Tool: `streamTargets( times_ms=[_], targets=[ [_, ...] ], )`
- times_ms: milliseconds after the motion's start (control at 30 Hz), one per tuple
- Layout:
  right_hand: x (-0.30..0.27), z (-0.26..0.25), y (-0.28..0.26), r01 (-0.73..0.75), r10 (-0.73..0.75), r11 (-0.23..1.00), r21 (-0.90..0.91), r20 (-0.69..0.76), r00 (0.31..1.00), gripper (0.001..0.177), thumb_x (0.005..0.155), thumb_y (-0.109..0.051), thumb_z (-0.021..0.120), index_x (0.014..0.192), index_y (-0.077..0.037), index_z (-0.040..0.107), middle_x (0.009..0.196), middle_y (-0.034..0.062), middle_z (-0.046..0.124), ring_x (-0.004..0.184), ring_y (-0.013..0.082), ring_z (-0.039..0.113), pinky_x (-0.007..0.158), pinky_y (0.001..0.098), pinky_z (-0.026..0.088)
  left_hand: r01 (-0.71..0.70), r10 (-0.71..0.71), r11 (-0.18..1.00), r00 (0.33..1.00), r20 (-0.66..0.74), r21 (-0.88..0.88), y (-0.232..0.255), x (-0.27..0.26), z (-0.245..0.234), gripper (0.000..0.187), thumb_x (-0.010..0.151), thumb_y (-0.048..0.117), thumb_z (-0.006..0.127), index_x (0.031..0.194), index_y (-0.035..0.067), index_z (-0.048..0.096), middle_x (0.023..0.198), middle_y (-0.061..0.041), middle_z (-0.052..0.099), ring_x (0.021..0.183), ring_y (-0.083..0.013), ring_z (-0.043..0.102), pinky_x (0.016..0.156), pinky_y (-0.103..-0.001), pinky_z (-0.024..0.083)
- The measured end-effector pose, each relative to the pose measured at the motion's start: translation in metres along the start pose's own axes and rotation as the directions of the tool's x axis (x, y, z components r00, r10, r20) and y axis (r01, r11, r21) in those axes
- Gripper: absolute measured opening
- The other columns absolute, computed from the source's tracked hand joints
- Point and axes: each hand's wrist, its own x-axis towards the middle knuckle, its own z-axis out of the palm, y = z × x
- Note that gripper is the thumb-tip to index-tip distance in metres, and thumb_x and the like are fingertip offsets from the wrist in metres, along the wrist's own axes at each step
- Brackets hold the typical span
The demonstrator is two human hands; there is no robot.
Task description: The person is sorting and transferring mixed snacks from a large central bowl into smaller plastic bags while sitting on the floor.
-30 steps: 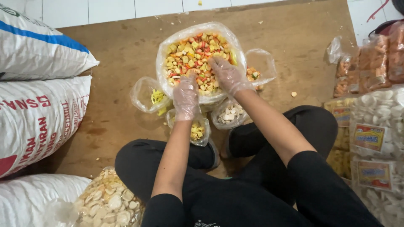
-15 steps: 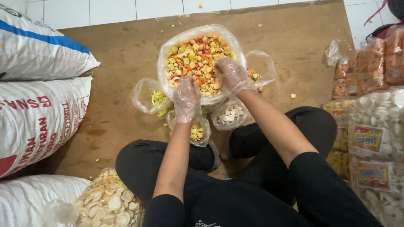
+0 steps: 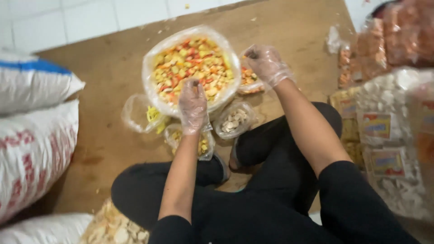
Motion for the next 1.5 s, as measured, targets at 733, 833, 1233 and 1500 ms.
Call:
streamTargets(
  times_ms=[733, 833, 1233, 1500],
  targets=[
    [0.005, 0.024, 0.092, -0.283, 0.284, 0.959, 0.022, -0.092, 0.955, 0.027, 0.077, -0.018, 0.072, 0.102, -0.015, 0.081, 0.095, 0.0046, 0.080, 0.082, 0.0272, 0.073, 0.075, 0.0392, 0.057, -0.306, 0.308, 0.951, 0.926, 0.218, -0.041, 0.026, 0.024, 0.118, 0.028, 0.090, -0.002, 0.060, 0.116, 0.006, 0.065, 0.109, -0.010, 0.067, 0.095, -0.0256, 0.067, 0.090, -0.037, 0.058],
    [0.008, 0.034, 0.063, -0.118, 0.117, 0.993, 0.010, -0.206, 0.972, 0.026, 0.083, -0.012, 0.062, 0.102, -0.013, 0.079, 0.095, 0.0063, 0.079, 0.082, 0.0296, 0.073, 0.072, 0.0411, 0.057, -0.332, 0.316, 0.941, 0.930, 0.189, 0.059, 0.010, 0.022, 0.081, 0.028, 0.090, -0.002, 0.060, 0.115, 0.009, 0.063, 0.108, -0.009, 0.065, 0.091, -0.0246, 0.065, 0.083, -0.036, 0.057],
    [-0.018, 0.100, -0.046, 0.520, -0.524, 0.851, -0.069, -0.049, 0.851, 0.029, 0.089, -0.016, 0.078, 0.117, -0.016, 0.070, 0.106, 0.0107, 0.071, 0.100, 0.0325, 0.071, 0.086, 0.0462, 0.060, -0.317, 0.345, 0.817, 0.938, 0.032, 0.482, -0.135, 0.004, 0.024, 0.020, 0.086, 0.027, 0.072, 0.106, 0.024, 0.069, 0.090, 0.000, 0.065, 0.084, -0.0256, 0.070, 0.074, -0.039, 0.059],
    [-0.021, 0.122, -0.041, 0.606, -0.528, 0.756, -0.247, 0.318, 0.788, 0.028, 0.099, -0.019, 0.061, 0.127, -0.022, 0.061, 0.133, 0.0145, 0.061, 0.116, 0.0408, 0.065, 0.098, 0.0476, 0.056, -0.370, 0.405, 0.802, 0.914, 0.030, 0.469, -0.122, -0.007, 0.022, 0.043, 0.089, 0.013, 0.069, 0.131, 0.003, 0.063, 0.110, -0.019, 0.070, 0.103, -0.0355, 0.069, 0.090, -0.047, 0.056]
  ],
)
